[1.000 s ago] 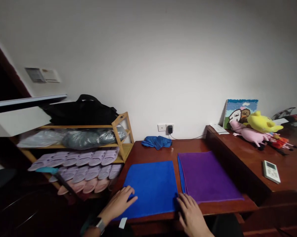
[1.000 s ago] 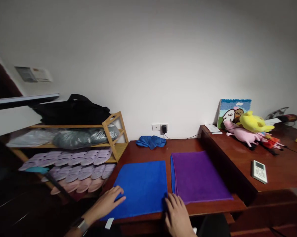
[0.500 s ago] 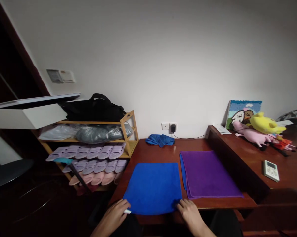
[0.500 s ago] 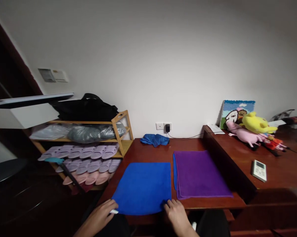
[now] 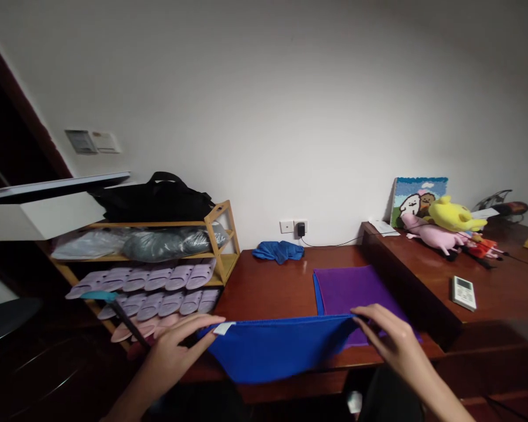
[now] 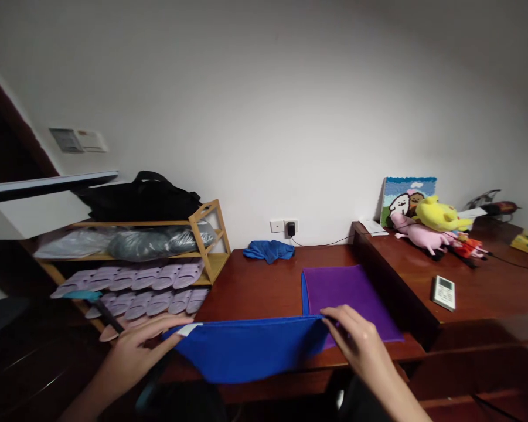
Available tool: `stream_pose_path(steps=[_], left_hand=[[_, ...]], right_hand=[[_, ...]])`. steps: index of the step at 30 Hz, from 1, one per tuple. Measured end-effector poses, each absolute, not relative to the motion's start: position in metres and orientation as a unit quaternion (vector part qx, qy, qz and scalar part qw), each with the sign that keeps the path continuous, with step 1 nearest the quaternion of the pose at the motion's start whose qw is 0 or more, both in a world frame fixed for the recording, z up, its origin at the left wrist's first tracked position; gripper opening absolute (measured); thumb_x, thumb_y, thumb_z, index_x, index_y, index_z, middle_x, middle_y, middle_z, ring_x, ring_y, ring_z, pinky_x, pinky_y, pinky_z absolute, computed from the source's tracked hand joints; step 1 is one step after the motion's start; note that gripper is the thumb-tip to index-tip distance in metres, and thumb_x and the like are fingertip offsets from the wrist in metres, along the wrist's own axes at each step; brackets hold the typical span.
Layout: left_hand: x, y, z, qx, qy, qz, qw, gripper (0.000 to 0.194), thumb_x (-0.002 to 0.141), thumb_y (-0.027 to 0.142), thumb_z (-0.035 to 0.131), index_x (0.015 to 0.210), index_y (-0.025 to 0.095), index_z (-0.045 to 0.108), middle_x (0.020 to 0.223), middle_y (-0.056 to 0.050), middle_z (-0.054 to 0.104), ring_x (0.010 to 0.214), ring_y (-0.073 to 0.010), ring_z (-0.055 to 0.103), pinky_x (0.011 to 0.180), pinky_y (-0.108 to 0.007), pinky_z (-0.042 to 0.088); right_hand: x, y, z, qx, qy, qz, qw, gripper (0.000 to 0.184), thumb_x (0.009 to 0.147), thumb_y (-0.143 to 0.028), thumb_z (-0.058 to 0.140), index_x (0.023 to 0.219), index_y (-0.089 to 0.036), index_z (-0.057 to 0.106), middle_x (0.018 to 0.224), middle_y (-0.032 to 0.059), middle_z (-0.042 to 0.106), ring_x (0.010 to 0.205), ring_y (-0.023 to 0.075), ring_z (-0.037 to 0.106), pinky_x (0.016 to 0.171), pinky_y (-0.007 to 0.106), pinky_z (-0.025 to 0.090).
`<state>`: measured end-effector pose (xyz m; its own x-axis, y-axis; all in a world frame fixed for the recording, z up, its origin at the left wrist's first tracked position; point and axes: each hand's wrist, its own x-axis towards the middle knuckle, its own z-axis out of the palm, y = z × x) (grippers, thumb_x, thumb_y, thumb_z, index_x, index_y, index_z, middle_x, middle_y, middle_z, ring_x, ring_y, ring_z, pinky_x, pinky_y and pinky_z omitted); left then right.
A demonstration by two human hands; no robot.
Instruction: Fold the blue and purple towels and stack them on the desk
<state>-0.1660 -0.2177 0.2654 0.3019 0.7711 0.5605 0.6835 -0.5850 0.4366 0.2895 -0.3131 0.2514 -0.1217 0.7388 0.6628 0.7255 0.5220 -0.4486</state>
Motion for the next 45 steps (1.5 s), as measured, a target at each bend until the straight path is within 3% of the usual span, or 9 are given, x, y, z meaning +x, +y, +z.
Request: stream_pose_path(steps=[4, 10, 15, 21, 25, 28, 33, 37, 45], left_hand=[[-0.113, -0.210, 0.299, 0.825, 0.404, 0.358, 0.170, 0.032, 0.091, 0.053, 0.064, 0.095, 0.026, 0.080, 0.098, -0.003, 0.081, 0.092, -0.0202, 0.074, 0.086, -0.028, 0.059], [-0.031, -0.162, 0.292, 0.842, 0.348, 0.288, 0.293, 0.028, 0.086, 0.044, 0.072, 0.096, 0.019, 0.081, 0.094, -0.006, 0.082, 0.077, -0.0185, 0.073, 0.071, -0.027, 0.057], [0.032, -0.110, 0.309, 0.854, 0.310, 0.370, 0.195, 0.022, 0.088, 0.037, 0.070, 0.097, 0.021, 0.081, 0.096, -0.006, 0.082, 0.082, -0.0191, 0.073, 0.076, -0.029, 0.058], [0.097, -0.067, 0.322, 0.843, 0.251, 0.477, -0.002, 0.019, 0.096, 0.031, 0.063, 0.102, 0.024, 0.080, 0.103, -0.004, 0.082, 0.093, -0.0193, 0.076, 0.088, -0.033, 0.060], [0.117, -0.073, 0.258, 0.850, 0.211, 0.475, -0.081, 0.024, 0.100, 0.026, 0.055, 0.109, 0.023, 0.077, 0.105, -0.005, 0.081, 0.093, -0.0180, 0.077, 0.084, -0.030, 0.061], [0.121, -0.093, 0.174, 0.880, 0.209, 0.419, -0.081, 0.027, 0.102, 0.022, 0.051, 0.108, 0.022, 0.077, 0.101, -0.006, 0.081, 0.086, -0.0173, 0.077, 0.077, -0.027, 0.061], [0.124, -0.131, 0.054, 0.910, 0.249, 0.331, -0.020, 0.030, 0.100, 0.019, 0.047, 0.090, 0.025, 0.075, 0.080, -0.002, 0.077, 0.072, -0.0148, 0.074, 0.067, -0.022, 0.057], [0.123, -0.143, 0.028, 0.908, 0.291, 0.302, 0.011, 0.024, 0.099, 0.018, 0.048, 0.098, 0.026, 0.071, 0.092, -0.002, 0.075, 0.080, -0.0155, 0.074, 0.071, -0.023, 0.057], [0.119, -0.144, 0.033, 0.910, 0.287, 0.300, 0.011, 0.021, 0.095, 0.016, 0.051, 0.100, 0.027, 0.068, 0.094, -0.001, 0.073, 0.082, -0.0169, 0.072, 0.074, -0.026, 0.057]], right_hand=[[0.333, -0.321, 0.268, -0.521, -0.722, 0.005, 0.455, 0.026, 0.100, -0.046, 0.057, 0.110, -0.027, 0.073, 0.103, 0.0070, 0.075, 0.089, 0.0199, 0.073, 0.078, 0.027, 0.061], [0.398, -0.292, 0.265, -0.557, -0.708, 0.032, 0.433, 0.038, 0.097, -0.058, 0.054, 0.103, -0.027, 0.076, 0.095, 0.0055, 0.078, 0.075, 0.0192, 0.073, 0.067, 0.027, 0.061], [0.446, -0.243, 0.294, -0.581, -0.645, -0.043, 0.495, 0.041, 0.093, -0.060, 0.057, 0.102, -0.024, 0.076, 0.100, 0.0063, 0.079, 0.089, 0.0250, 0.074, 0.084, 0.035, 0.059], [0.488, -0.188, 0.324, -0.598, -0.551, -0.132, 0.567, 0.047, 0.091, -0.060, 0.054, 0.104, -0.019, 0.075, 0.102, 0.0112, 0.078, 0.090, 0.0267, 0.072, 0.087, 0.041, 0.056], [0.500, -0.184, 0.267, -0.621, -0.532, -0.124, 0.562, 0.041, 0.091, -0.049, 0.051, 0.108, -0.019, 0.073, 0.109, 0.0115, 0.076, 0.100, 0.0271, 0.071, 0.096, 0.044, 0.053], [0.503, -0.198, 0.176, -0.652, -0.556, -0.067, 0.511, 0.038, 0.087, -0.040, 0.048, 0.107, -0.019, 0.072, 0.112, 0.0123, 0.075, 0.107, 0.0272, 0.070, 0.101, 0.043, 0.052], [0.510, -0.222, 0.027, -0.738, -0.540, 0.066, 0.399, 0.034, 0.085, -0.037, 0.044, 0.098, -0.022, 0.072, 0.108, 0.0116, 0.077, 0.104, 0.0283, 0.072, 0.096, 0.041, 0.055], [0.518, -0.229, -0.018, -0.735, -0.531, 0.070, 0.415, 0.039, 0.085, -0.043, 0.043, 0.105, -0.023, 0.070, 0.116, 0.0108, 0.075, 0.111, 0.0279, 0.070, 0.100, 0.040, 0.053], [0.514, -0.240, -0.017, -0.717, -0.543, 0.040, 0.435, 0.034, 0.087, -0.046, 0.044, 0.102, -0.024, 0.064, 0.113, 0.0120, 0.072, 0.108, 0.0280, 0.070, 0.099, 0.041, 0.053]])
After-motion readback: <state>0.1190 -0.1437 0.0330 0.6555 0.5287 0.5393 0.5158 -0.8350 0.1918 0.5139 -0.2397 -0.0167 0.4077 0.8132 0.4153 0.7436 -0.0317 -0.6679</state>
